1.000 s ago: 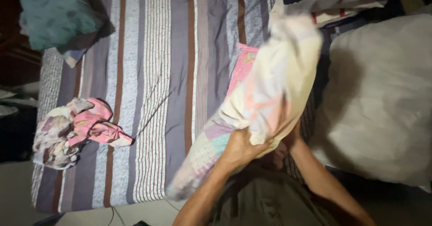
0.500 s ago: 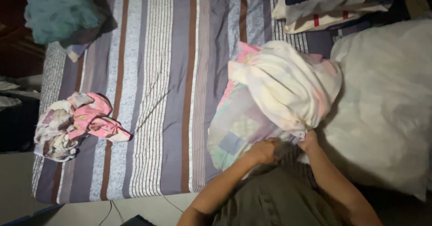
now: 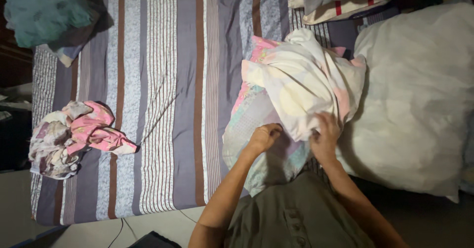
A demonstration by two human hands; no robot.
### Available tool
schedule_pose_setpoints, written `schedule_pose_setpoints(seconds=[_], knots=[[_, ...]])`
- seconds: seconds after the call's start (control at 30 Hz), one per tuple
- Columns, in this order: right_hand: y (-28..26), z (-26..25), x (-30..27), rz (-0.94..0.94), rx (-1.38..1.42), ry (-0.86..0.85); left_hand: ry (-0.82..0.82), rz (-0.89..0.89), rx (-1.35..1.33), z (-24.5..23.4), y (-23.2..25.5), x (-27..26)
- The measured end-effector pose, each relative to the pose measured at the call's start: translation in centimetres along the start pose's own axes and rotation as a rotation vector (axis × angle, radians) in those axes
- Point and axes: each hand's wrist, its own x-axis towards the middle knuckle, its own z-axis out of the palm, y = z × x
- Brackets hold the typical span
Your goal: The person inserts a pillow into a pillowcase on a bed. They open the pillowcase, place the pillow inside, and adjust the fabric to fit the pillow. The pillowcase is then smoothed and the pillow is positioned on the bed.
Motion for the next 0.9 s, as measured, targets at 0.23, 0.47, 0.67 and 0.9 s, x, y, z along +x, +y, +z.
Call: schedule_pose_setpoints(seconds=[0.23, 0.47, 0.67, 0.9], knots=[[0.8, 1.4, -0.8, 0.652, 0.628, -0.247, -0.02, 0.1, 0.095, -0.7, 1.2, -0.6], [-1.3, 1.5, 0.4, 0.465, 0.602, -0.332, 0.006, 0.082, 0.049, -0.1, 1.4, 1.5], [-1.8, 2.7, -1.0, -0.105, -0.184, -0.069, -0.059, 0.0, 0.024, 0.4, 1.2, 1.4], [5.8, -0.3, 1.4, 0.738, 0.818, 0.076, 0.242, 0.139, -0.096, -1.6, 1.6, 1.2]])
